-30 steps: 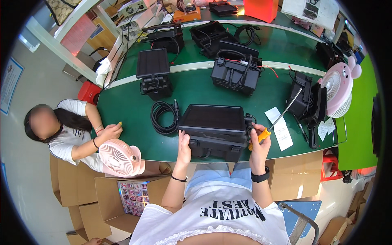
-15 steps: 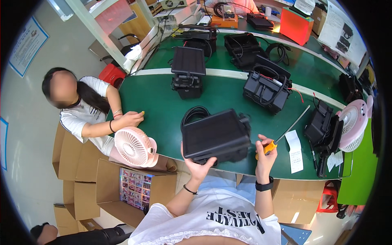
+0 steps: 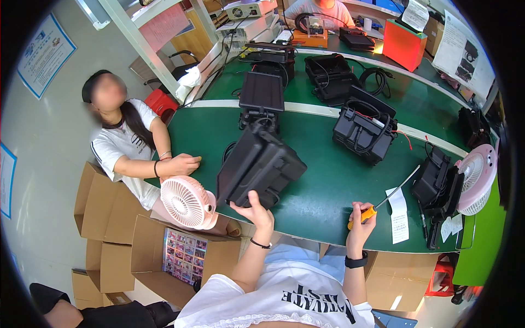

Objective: Assembling and inspecting solar inverter components at a workstation.

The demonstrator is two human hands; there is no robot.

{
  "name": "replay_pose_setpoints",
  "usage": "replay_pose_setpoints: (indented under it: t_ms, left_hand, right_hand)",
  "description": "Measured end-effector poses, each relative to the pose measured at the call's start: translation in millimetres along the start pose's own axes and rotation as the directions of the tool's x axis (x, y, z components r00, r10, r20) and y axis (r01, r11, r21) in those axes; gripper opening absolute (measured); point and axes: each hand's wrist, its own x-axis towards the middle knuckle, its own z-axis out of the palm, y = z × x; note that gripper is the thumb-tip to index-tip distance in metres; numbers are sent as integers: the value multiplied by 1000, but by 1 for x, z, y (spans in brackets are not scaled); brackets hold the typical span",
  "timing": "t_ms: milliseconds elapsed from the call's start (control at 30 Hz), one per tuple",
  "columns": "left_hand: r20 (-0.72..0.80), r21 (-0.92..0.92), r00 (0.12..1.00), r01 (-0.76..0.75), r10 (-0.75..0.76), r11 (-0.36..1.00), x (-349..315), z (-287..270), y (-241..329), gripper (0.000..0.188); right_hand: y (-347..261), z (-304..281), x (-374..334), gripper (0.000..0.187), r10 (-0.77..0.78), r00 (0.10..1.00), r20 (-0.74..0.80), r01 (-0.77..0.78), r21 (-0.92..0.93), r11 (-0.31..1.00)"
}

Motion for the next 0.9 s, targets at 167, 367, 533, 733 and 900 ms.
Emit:
replay_pose_setpoints:
  t_ms: [167, 367, 533, 733, 900]
  left_hand:
    - [14, -61, 1000, -13, 14, 998, 12, 17, 14, 66]
    - [-10, -240, 1000, 15, -18, 971, 35, 42, 16, 68]
    - [-51, -238, 998, 28, -41, 971, 61, 60, 15, 64]
    - [-38, -334, 999, 20, -35, 942, 95, 74, 8, 66]
    - [-240, -359, 970, -56, -34, 932, 147, 93, 2, 78]
  right_hand:
    - [0, -1, -1, 15, 21, 1000, 2, -21, -7, 1000]
    - [0, -2, -3, 14, 9, 1000, 3, -9, 33, 999]
    - [-1, -3, -3, 14, 19, 1000, 12, -20, 41, 999]
    - [-1, -2, -4, 16, 32, 999, 19, -33, 31, 999]
    - [-1, -1, -3, 16, 32, 999, 9, -32, 41, 999]
